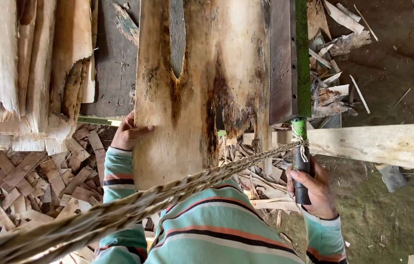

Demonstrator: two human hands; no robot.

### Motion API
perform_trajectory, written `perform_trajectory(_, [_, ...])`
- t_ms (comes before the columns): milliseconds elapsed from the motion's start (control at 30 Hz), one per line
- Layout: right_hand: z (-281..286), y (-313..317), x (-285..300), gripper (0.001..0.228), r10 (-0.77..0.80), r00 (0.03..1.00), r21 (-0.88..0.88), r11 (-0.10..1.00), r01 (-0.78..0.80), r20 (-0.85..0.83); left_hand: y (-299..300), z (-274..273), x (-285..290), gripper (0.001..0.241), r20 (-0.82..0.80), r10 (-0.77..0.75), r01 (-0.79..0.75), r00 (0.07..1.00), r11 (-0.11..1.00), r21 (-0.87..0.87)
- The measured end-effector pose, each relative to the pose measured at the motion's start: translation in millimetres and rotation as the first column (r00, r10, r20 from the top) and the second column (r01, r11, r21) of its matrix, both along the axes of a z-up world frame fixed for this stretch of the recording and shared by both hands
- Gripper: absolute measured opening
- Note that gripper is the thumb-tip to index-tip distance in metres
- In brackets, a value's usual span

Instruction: Trimming and squaring thin wood sheets using a manual guillotine cutter.

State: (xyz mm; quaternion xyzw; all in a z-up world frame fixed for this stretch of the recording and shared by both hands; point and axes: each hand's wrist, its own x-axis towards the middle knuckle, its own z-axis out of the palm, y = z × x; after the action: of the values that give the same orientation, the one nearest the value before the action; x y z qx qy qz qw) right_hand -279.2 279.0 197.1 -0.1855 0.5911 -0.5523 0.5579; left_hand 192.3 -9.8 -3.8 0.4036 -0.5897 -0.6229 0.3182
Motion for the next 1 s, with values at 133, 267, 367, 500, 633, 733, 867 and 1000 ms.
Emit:
perform_trajectory(133, [-1, -3, -2, 0.066, 0.005, 1.0, -0.013, 1.0, -0.005, 0.011, 6, 29, -18, 0.05, -0.035, 0.038, -0.033, 0.999, 0.99, 0.136])
perform_trajectory(267, [-5, 1, -3, 0.061, 0.026, 1.0, -0.022, 0.999, -0.026, -0.012, 5, 52, -26, 0.062, -0.124, 0.097, -0.058, 0.987, 0.957, 0.285])
perform_trajectory(367, [-4, -1, -3, 0.06, 0.031, 0.999, -0.022, 0.999, -0.032, -0.018, 5, 43, -22, 0.06, -0.074, 0.079, -0.056, 0.994, 0.958, 0.281])
perform_trajectory(500, [3, 0, 2, 0.063, 0.009, 1.0, 0.006, 1.0, -0.009, -0.025, 8, 31, -18, 0.061, -0.041, 0.09, -0.078, 0.995, 0.968, 0.24])
perform_trajectory(633, [-5, 0, -2, 0.063, 0.011, 1.0, -0.017, 1.0, -0.011, -0.009, 8, 47, -24, 0.059, -0.059, 0.085, -0.068, 0.995, 0.968, 0.242])
perform_trajectory(733, [-5, 2, -1, 0.059, 0.002, 1.0, -0.03, 1.0, -0.002, -0.007, 10, 62, -29, 0.059, 0.011, 0.04, -0.041, 0.999, 0.982, 0.182])
perform_trajectory(867, [0, 4, -4, 0.055, -0.009, 1.0, -0.031, 0.999, 0.008, -0.024, 28, 106, -51, 0.057, -0.028, 0.009, -0.003, 1.0, 0.978, 0.209])
perform_trajectory(1000, [23, 0, -7, 0.053, -0.03, 1.0, -0.035, 0.999, 0.03, 0.005, 31, 80, -56, 0.058, -0.044, -0.071, 0.07, 0.996, 0.997, -0.022])
